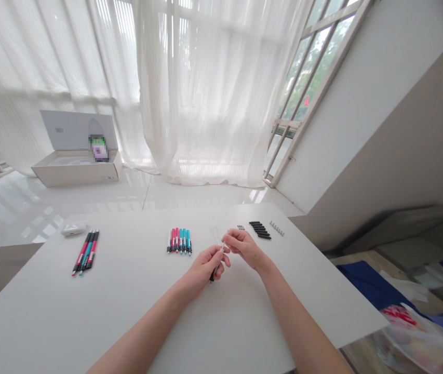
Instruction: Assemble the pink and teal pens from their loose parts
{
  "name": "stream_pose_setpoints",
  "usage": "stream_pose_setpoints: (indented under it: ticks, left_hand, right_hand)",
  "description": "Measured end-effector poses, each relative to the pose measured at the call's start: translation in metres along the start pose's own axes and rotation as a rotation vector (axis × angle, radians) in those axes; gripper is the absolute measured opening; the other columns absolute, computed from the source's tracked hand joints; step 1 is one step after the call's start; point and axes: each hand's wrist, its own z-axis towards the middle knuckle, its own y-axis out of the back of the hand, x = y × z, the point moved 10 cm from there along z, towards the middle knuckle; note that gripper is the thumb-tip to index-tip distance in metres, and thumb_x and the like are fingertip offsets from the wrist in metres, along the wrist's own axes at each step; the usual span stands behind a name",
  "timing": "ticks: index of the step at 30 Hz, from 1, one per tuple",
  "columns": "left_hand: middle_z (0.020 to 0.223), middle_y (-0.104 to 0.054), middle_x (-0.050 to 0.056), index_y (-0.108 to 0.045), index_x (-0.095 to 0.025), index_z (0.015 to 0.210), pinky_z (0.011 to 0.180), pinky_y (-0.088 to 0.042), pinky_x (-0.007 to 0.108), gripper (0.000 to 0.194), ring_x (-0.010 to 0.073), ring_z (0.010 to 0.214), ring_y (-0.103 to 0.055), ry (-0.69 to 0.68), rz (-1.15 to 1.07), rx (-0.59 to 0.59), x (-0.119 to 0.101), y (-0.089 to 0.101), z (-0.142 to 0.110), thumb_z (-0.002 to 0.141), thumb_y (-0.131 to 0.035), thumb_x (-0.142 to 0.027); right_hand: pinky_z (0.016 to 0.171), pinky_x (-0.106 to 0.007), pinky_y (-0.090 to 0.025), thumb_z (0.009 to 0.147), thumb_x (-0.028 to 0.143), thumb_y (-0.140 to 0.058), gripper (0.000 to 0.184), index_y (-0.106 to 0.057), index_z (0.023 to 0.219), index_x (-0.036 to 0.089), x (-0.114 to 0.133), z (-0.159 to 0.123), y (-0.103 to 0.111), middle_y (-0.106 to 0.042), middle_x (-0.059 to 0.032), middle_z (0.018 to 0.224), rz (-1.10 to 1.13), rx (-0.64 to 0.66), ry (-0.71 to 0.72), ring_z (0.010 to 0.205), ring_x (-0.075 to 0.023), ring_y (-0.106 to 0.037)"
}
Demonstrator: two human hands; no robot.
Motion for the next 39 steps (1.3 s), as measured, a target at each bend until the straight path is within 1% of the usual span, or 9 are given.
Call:
stream_pose_setpoints:
  ticks: [4, 13, 17, 20, 25, 34, 36, 37, 39]
  left_hand:
    - [0.086, -0.056, 0.002, -0.054, -0.017, 0.104, 0.048, -0.025, 0.020, 0.040, 0.0041, 0.052, -0.037, 0.006, -0.001, -0.022, -0.001, 0.002, 0.000, 0.082, -0.059, -0.050]
    - [0.083, -0.057, 0.002, -0.054, -0.016, 0.105, 0.045, -0.016, 0.021, 0.042, 0.0025, 0.047, -0.025, 0.015, -0.002, -0.007, 0.002, 0.003, 0.002, 0.082, -0.059, -0.050]
    - [0.081, -0.057, 0.003, -0.055, -0.015, 0.103, 0.044, -0.014, 0.021, 0.042, 0.0027, 0.047, -0.025, 0.019, 0.003, 0.016, 0.003, 0.000, 0.002, 0.082, -0.058, -0.051]
    - [0.080, -0.056, 0.001, -0.054, -0.016, 0.102, 0.044, -0.013, 0.021, 0.040, 0.0023, 0.047, -0.025, 0.023, -0.041, 0.019, 0.004, 0.001, 0.003, 0.081, -0.061, -0.049]
    - [0.075, -0.051, -0.002, -0.054, -0.016, 0.100, 0.043, -0.012, 0.020, 0.042, 0.0017, 0.045, -0.024, 0.036, -0.096, -0.011, 0.005, 0.005, 0.003, 0.077, -0.065, -0.049]
    - [0.064, -0.043, -0.007, -0.047, -0.018, 0.084, 0.042, -0.006, 0.019, 0.042, 0.0006, 0.042, -0.013, 0.108, -0.035, -0.100, 0.011, 0.011, 0.002, 0.076, -0.061, -0.057]
    - [0.062, -0.041, -0.008, -0.045, -0.019, 0.082, 0.042, -0.006, 0.018, 0.040, 0.0009, 0.041, -0.013, 0.115, -0.023, -0.104, 0.011, 0.012, 0.002, 0.077, -0.060, -0.056]
    - [0.061, -0.041, -0.008, -0.045, -0.019, 0.081, 0.042, -0.005, 0.018, 0.039, 0.0012, 0.042, -0.013, 0.114, -0.022, -0.106, 0.011, 0.012, 0.003, 0.078, -0.059, -0.055]
    - [0.061, -0.040, -0.008, -0.044, -0.019, 0.081, 0.042, -0.005, 0.018, 0.038, 0.0014, 0.042, -0.012, 0.104, -0.026, -0.111, 0.011, 0.013, 0.003, 0.079, -0.056, -0.055]
  right_hand:
    - [0.047, -0.024, -0.020, 0.074, 0.043, -0.068, 0.029, -0.059, 0.067, 0.017, 0.001, 0.000, 0.005, -0.044, 0.0061, 0.051, -0.073, -0.021, 0.010, 0.048, -0.0069, -0.028]
    - [0.049, -0.024, -0.026, 0.073, 0.044, -0.067, 0.032, -0.054, 0.063, 0.017, 0.005, 0.001, 0.010, -0.046, 0.0049, 0.054, -0.214, -0.032, 0.056, 0.051, -0.0082, -0.034]
    - [0.047, -0.024, -0.022, 0.074, 0.047, -0.065, 0.032, -0.057, 0.067, 0.017, -0.004, 0.001, 0.002, -0.046, 0.0056, 0.050, -0.126, 0.020, -0.008, 0.047, -0.0071, -0.030]
    - [0.046, -0.023, -0.019, 0.074, 0.048, -0.066, 0.034, -0.056, 0.067, 0.017, -0.009, 0.001, -0.005, -0.052, 0.0039, 0.054, -0.050, 0.068, -0.053, 0.046, -0.0061, -0.028]
    - [0.046, -0.023, -0.018, 0.074, 0.049, -0.066, 0.034, -0.058, 0.070, 0.016, -0.008, 0.001, -0.005, -0.054, 0.0027, 0.058, -0.032, 0.093, -0.061, 0.047, -0.0061, -0.026]
    - [0.050, -0.024, -0.030, 0.072, 0.049, -0.067, 0.033, -0.061, 0.064, 0.017, -0.002, 0.002, -0.011, -0.057, 0.0010, 0.060, -0.227, 0.095, 0.062, 0.054, -0.0095, -0.041]
    - [0.051, -0.025, -0.032, 0.074, 0.048, -0.065, 0.032, -0.064, 0.067, 0.017, 0.000, 0.004, 0.003, -0.057, 0.0005, 0.061, -0.291, 0.021, 0.078, 0.055, -0.0107, -0.043]
    - [0.052, -0.025, -0.033, 0.075, 0.048, -0.063, 0.032, -0.066, 0.070, 0.018, 0.002, 0.005, 0.016, -0.056, 0.0003, 0.060, -0.337, -0.064, 0.094, 0.054, -0.0115, -0.043]
    - [0.053, -0.027, -0.035, 0.078, 0.048, -0.057, 0.032, -0.067, 0.073, 0.018, 0.008, 0.001, 0.055, -0.057, -0.0010, 0.060, -0.465, -0.321, 0.136, 0.054, -0.0132, -0.044]
